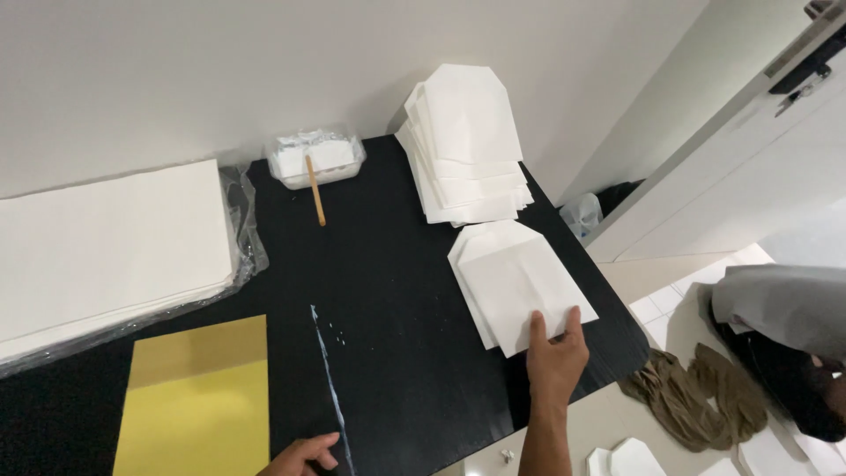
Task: A person is manually assembling a paper bag by folding the bottom and applying glue with a brush.
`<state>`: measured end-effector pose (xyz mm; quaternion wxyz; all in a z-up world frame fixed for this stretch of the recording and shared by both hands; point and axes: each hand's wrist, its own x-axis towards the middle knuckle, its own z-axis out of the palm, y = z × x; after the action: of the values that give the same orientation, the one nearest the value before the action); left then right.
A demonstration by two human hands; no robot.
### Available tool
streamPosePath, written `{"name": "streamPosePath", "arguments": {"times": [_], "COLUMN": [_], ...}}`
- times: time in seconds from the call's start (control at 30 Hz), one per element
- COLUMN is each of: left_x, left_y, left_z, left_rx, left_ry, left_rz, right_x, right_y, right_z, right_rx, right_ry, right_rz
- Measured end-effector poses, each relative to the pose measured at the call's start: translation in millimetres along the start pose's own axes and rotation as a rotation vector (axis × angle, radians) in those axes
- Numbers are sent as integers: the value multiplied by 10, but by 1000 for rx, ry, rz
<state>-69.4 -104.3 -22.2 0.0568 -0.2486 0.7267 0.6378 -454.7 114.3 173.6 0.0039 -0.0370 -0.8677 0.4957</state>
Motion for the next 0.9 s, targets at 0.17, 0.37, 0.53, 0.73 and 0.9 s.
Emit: {"name": "streamPosePath", "arguments": {"times": [0.17,0.37,0.53,0.73,0.9], "left_x": [-39,-331,-895,-1330,-1453], "left_y": [-64,138,798,1434,1362], "left_z": [126,-145,-514,-597,-803], "left_rx": [141,150,190,296,440], "left_ry": [161,183,202,604,586], "left_rz": [175,256,124,-175,-590], "right_x": [-244,-131,98,-131,-1113], "right_y": [-584,-563,-250,-267,-240], "right_z": [-158,-248,-169,-144,389], "right_rx": [-55,-353,-397,-351,-260], "right_ry": [-194,-240,-178,-62,-345], "right_rz": [177,162,32,88,-447]}}
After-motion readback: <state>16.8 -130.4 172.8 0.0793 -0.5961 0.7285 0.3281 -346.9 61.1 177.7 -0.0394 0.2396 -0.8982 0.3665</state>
